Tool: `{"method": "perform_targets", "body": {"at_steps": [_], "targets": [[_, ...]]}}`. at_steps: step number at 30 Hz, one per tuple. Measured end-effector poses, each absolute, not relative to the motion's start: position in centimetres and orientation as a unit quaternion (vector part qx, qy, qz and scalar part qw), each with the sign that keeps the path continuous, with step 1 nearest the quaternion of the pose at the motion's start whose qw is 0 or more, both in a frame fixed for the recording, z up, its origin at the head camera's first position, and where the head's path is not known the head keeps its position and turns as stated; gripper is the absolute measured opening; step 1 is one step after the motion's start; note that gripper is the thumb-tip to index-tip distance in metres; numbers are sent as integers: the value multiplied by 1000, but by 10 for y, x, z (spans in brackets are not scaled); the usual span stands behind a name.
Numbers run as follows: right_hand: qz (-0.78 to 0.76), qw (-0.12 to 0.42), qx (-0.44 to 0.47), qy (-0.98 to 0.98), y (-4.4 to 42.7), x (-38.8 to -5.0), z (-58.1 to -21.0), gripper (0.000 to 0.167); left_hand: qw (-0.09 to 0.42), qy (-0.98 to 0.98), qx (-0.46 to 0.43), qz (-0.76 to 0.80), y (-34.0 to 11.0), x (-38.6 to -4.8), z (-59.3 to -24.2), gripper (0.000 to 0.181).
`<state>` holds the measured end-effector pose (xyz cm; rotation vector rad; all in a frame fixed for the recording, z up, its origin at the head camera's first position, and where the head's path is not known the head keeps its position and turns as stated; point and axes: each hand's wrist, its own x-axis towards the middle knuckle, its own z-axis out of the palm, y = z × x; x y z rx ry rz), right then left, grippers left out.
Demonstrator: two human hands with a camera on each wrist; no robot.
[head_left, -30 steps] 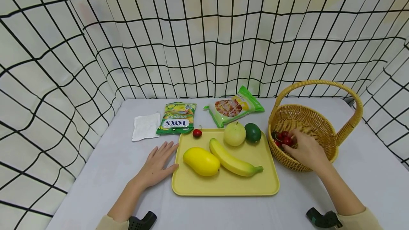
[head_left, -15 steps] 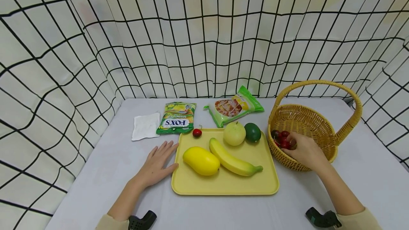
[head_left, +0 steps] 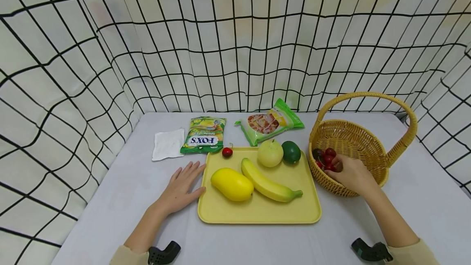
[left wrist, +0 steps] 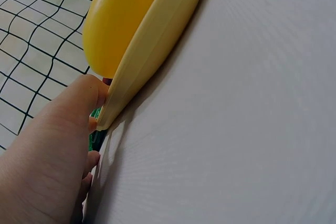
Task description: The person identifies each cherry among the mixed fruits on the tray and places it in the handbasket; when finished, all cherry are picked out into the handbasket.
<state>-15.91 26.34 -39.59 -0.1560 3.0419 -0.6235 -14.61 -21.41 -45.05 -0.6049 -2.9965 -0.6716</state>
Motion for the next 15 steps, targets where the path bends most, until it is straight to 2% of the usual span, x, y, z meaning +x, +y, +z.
{"method": "perform_targets", "body": {"at_steps": [15], "targets": [[-203, 17, -40, 978, 263, -157, -394, 37, 8, -957, -194, -215, -214, -147, -451, 67]]}}
